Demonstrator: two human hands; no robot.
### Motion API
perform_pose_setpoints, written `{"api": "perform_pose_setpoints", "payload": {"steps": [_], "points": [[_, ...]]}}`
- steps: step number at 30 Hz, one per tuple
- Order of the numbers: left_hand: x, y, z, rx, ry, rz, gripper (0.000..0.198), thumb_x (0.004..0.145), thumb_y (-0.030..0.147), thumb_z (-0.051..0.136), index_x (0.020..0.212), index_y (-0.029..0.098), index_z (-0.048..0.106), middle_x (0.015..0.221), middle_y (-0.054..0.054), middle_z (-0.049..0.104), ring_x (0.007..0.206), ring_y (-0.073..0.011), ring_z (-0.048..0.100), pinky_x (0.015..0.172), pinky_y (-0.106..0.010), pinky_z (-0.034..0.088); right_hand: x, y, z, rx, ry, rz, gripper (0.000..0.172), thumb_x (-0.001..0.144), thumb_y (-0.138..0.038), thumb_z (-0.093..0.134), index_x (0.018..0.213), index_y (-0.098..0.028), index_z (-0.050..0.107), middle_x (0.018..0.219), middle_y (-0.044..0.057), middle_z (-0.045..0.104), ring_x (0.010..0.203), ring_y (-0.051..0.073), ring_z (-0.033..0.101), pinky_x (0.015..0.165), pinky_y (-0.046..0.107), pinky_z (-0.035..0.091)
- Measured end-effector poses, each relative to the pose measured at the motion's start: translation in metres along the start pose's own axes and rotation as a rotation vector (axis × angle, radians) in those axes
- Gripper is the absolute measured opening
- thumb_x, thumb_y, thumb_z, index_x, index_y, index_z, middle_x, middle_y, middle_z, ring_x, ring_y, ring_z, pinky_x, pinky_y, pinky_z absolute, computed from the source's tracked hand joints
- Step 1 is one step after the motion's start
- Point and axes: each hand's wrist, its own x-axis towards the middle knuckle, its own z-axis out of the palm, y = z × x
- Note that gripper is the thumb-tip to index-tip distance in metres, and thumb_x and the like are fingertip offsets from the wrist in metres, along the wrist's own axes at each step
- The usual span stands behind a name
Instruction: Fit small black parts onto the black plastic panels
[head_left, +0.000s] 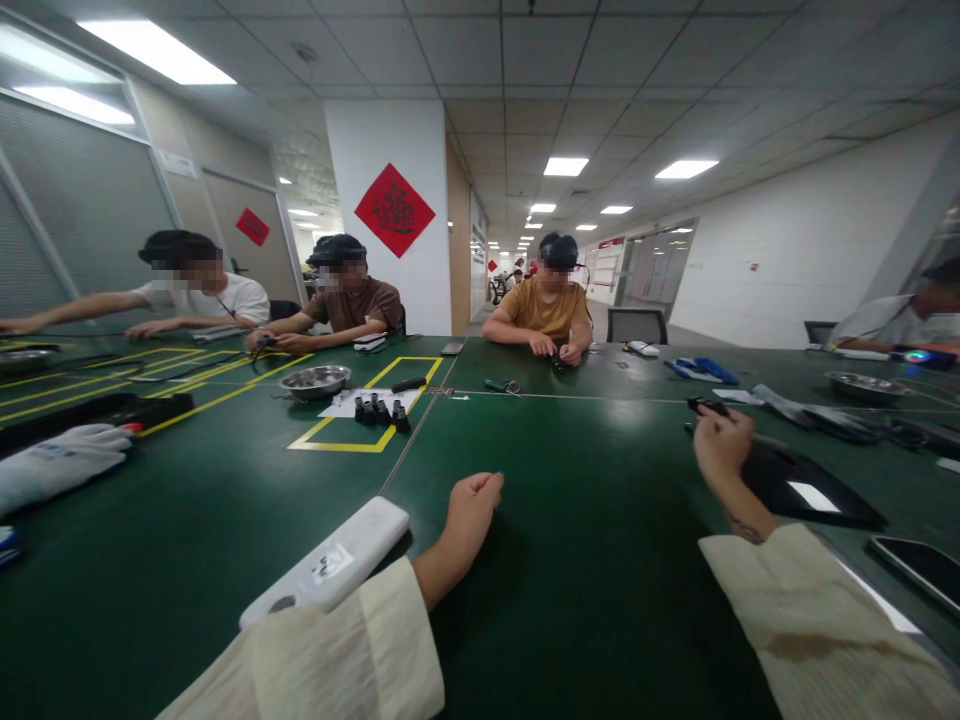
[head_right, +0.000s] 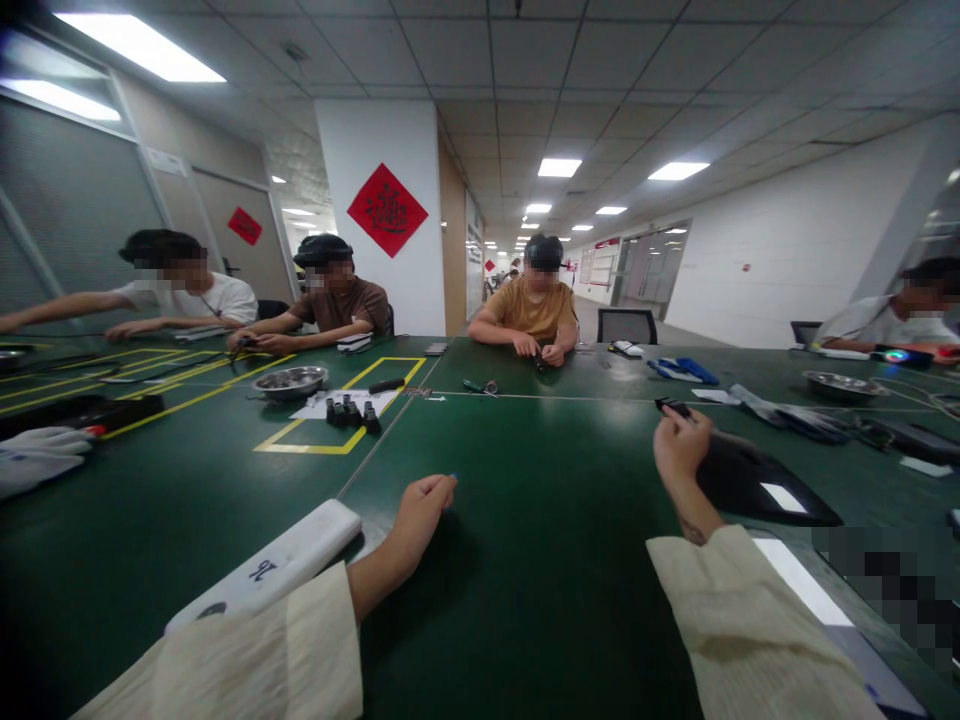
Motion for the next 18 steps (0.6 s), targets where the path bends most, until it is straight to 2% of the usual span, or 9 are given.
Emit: {"api": "perform_pose_setpoints", "payload": {"steps": [2, 6, 8, 11, 14, 16, 18], "points": [[0.001, -0.002, 0.000, 0.010, -0.009, -0.002, 0.042, 0.068, 0.055, 0.052, 0.049, 0.018, 0.041, 0.045, 0.006, 0.034, 0.045, -0.0085, 0.031, 0.048, -0.023, 0.025, -0.026, -0.017, 0.015, -0.013, -0.095, -0.073, 0.033, 0.067, -0.021, 0.045, 0.086, -0.009, 0.069, 0.106, 0.015, 0.056, 0.097, 0.026, 0.056, 0.094, 0.042, 0.040], [0.003, -0.007, -0.003, 0.058, -0.038, 0.100, 0.045, 0.077, 0.055, 0.043, 0.050, 0.019, 0.041, 0.047, 0.004, 0.035, 0.048, -0.0108, 0.036, 0.051, -0.025, 0.030, -0.081, -0.061, 0.035, -0.011, -0.426, -0.434, 0.031, 0.074, -0.019, 0.042, 0.089, -0.012, 0.069, 0.112, 0.016, 0.053, 0.092, 0.024, 0.058, 0.093, 0.044, 0.043], [0.001, -0.005, -0.005, 0.102, 0.026, 0.233, 0.046, 0.084, 0.051, 0.033, 0.052, 0.019, 0.043, 0.053, 0.002, 0.041, 0.055, -0.0135, 0.042, 0.057, -0.027, 0.034, -0.107, -0.085, 0.037, 0.045, -0.581, -0.607, 0.032, 0.078, -0.016, 0.040, 0.095, -0.014, 0.067, 0.118, 0.015, 0.050, 0.091, 0.021, 0.059, 0.091, 0.042, 0.045], [-0.004, 0.002, -0.008, 0.209, 0.193, 0.466, 0.042, 0.090, 0.042, 0.026, 0.060, 0.020, 0.045, 0.067, -0.002, 0.049, 0.072, -0.0171, 0.048, 0.069, -0.029, 0.038, -0.143, -0.123, 0.030, 0.127, -0.827, -0.827, 0.035, 0.079, -0.011, 0.041, 0.106, -0.013, 0.063, 0.129, 0.015, 0.045, 0.103, 0.022, 0.056, 0.093, 0.040, 0.046], [-0.012, 0.009, -0.008, 0.376, 0.205, 0.648, 0.031, 0.091, 0.033, 0.028, 0.074, 0.020, 0.051, 0.079, -0.004, 0.053, 0.081, -0.0185, 0.047, 0.076, -0.032, 0.038, -0.173, -0.155, 0.019, 0.220, -0.994, -0.911, 0.038, 0.079, -0.008, 0.041, 0.111, -0.013, 0.060, 0.132, 0.014, 0.043, 0.114, 0.024, 0.050, 0.098, 0.040, 0.042], [-0.017, 0.011, -0.005, 0.471, 0.156, 0.730, 0.026, 0.091, 0.028, 0.029, 0.084, 0.019, 0.053, 0.086, -0.005, 0.055, 0.085, -0.0189, 0.047, 0.079, -0.034, 0.038, -0.190, -0.169, 0.014, 0.266, -1.137, -0.933, 0.037, 0.078, -0.009, 0.043, 0.110, -0.017, 0.061, 0.128, 0.010, 0.049, 0.105, 0.022, 0.056, 0.092, 0.037, 0.047], [-0.021, 0.013, -0.003, 0.541, 0.095, 0.795, 0.024, 0.090, 0.024, 0.030, 0.085, 0.019, 0.053, 0.089, -0.006, 0.056, 0.087, -0.0192, 0.046, 0.081, -0.035, 0.037, -0.202, -0.175, 0.012, 0.289, -1.275, -0.988, 0.036, 0.078, -0.009, 0.045, 0.107, -0.021, 0.062, 0.114, 0.007, 0.061, 0.094, 0.020, 0.061, 0.085, 0.034, 0.050]]}}
